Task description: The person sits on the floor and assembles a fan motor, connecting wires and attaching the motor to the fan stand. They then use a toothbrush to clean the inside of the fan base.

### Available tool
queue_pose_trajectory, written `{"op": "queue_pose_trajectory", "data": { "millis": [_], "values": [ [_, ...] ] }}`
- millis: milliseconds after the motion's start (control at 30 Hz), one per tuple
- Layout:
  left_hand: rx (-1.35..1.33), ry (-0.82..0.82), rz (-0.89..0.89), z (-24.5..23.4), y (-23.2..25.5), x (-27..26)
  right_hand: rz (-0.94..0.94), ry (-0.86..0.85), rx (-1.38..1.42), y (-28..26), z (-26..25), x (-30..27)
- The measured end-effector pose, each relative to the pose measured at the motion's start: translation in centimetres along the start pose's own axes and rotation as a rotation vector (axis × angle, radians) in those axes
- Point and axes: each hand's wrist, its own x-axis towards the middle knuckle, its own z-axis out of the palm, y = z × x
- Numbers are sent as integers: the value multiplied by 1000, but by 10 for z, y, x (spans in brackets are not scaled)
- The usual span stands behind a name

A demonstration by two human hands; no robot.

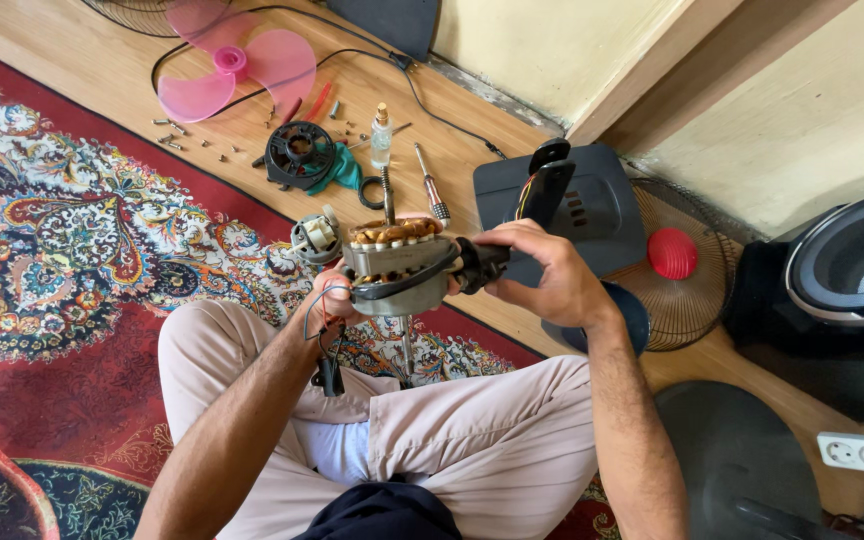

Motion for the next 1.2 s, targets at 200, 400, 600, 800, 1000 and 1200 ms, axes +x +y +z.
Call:
{"op": "queue_pose_trajectory", "data": {
  "millis": [200, 400, 600, 800, 1000, 1200],
  "values": [
    [-58, -61, 8, -2, -3, 4, -43, 109, -117, -11, 4, 3],
    [-154, 7, 86, 8, -5, 0, -154, 209, -252, -7, 8, 2],
    [-66, 66, 47, 13, 1, -8, -98, 115, -281, 4, 8, -6],
    [-49, 107, 24, 9, -2, -7, -104, 102, -241, 6, 6, -10],
    [-54, 159, 14, 1, -7, -3, -170, 226, -281, -4, 6, -7],
    [-44, 201, 8, 4, -7, 1, -192, 255, -293, -5, 7, -6]
  ]
}}
